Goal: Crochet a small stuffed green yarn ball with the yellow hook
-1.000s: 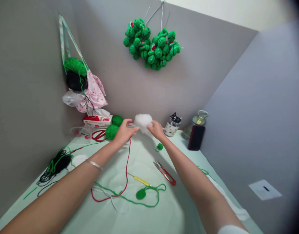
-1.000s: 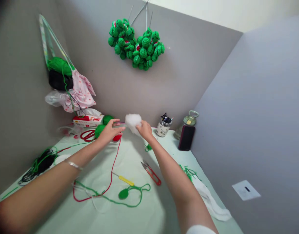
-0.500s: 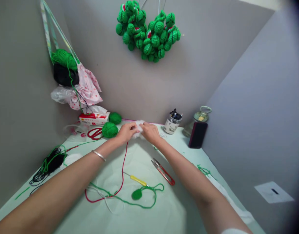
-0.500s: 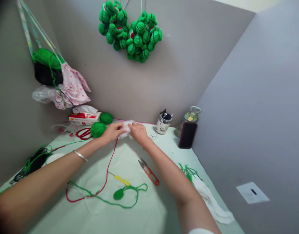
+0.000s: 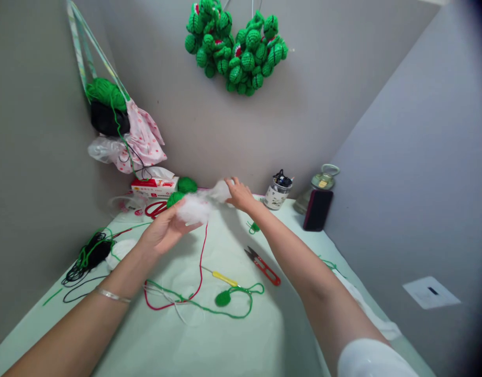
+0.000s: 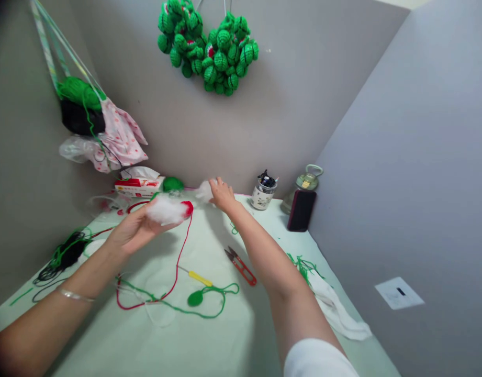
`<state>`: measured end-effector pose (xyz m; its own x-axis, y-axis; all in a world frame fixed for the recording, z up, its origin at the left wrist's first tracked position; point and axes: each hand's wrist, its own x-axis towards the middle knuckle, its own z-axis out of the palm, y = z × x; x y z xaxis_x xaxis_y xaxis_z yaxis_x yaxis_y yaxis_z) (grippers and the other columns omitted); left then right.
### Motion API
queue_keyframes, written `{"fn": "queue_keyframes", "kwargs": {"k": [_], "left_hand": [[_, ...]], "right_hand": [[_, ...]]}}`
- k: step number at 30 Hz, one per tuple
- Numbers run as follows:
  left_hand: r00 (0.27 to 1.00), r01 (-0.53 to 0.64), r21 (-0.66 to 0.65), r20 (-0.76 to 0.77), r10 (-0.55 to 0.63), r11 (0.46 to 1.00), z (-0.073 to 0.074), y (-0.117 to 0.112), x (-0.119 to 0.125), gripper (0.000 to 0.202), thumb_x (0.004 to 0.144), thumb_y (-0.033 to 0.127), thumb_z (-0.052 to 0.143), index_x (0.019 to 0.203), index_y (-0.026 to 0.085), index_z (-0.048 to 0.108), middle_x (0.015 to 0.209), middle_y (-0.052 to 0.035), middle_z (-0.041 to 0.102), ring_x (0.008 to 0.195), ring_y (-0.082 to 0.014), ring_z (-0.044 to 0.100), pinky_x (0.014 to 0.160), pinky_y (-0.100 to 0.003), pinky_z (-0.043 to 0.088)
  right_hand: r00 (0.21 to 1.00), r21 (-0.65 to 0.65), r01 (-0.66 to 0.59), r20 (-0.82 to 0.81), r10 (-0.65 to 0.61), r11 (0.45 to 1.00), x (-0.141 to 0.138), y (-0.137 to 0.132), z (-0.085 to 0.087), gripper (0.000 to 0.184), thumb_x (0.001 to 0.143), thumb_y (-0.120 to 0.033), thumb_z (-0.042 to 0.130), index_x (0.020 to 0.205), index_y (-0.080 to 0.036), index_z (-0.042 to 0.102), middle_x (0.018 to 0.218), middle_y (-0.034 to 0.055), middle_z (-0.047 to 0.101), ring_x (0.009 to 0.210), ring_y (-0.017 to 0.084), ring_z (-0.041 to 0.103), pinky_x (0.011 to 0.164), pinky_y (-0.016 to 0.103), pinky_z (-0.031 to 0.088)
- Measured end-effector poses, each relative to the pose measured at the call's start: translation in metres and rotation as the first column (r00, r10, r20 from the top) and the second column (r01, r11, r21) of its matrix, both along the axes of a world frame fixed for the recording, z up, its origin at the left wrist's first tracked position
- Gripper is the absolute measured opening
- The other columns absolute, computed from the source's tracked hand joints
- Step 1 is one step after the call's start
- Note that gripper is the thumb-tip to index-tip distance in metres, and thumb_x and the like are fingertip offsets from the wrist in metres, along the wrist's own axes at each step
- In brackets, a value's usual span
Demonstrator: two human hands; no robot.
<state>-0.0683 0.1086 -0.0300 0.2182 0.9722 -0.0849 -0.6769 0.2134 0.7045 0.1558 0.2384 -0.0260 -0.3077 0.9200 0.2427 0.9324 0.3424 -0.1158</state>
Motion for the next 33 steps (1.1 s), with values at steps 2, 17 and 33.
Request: {"fn": "queue_keyframes", "kwargs": {"k": [2,17,33], "left_hand": [[0.999,-0.037,-0.050,0.011,0.038,0.998,-0.002,-0.008,0.001,0.014,0.094,0.017,0.056,0.101,0.014,0.068,0.102,-0.0110,0.078,0.092,-0.0237,0.075,0.079,-0.041,0.064],[0.984,0.147,-0.087,-0.084,-0.154,0.985,0.005,-0.090,0.014,0.012,0.077,0.008,0.066,0.088,0.013,0.069,0.070,0.0025,0.056,0.044,-0.0041,0.042,0.035,-0.013,0.033],[0.737,0.284,0.156,-0.666,-0.112,0.946,-0.051,-0.135,0.039,0.021,0.084,0.038,0.072,0.094,0.020,0.075,0.098,-0.0039,0.073,0.100,-0.0232,0.062,0.090,-0.029,0.042]], "right_hand": [[0.997,-0.028,-0.067,-0.051,0.066,0.997,-0.007,-0.017,0.004,0.068,0.082,-0.013,0.074,0.144,-0.023,0.048,0.157,0.0216,0.040,0.124,0.035,0.060,0.101,0.052,0.045],[0.890,-0.365,-0.435,-0.314,0.331,0.823,0.025,-0.239,-0.024,0.049,0.083,0.002,0.057,0.120,-0.027,0.068,0.119,0.0048,0.066,0.103,0.017,0.063,0.084,0.028,0.047],[0.359,-0.525,-0.591,-0.851,-0.383,0.612,0.015,-0.278,-0.049,0.029,0.088,-0.047,0.068,0.085,-0.020,0.058,0.071,-0.0030,0.061,0.053,0.009,0.046,0.056,0.025,0.038]]}}
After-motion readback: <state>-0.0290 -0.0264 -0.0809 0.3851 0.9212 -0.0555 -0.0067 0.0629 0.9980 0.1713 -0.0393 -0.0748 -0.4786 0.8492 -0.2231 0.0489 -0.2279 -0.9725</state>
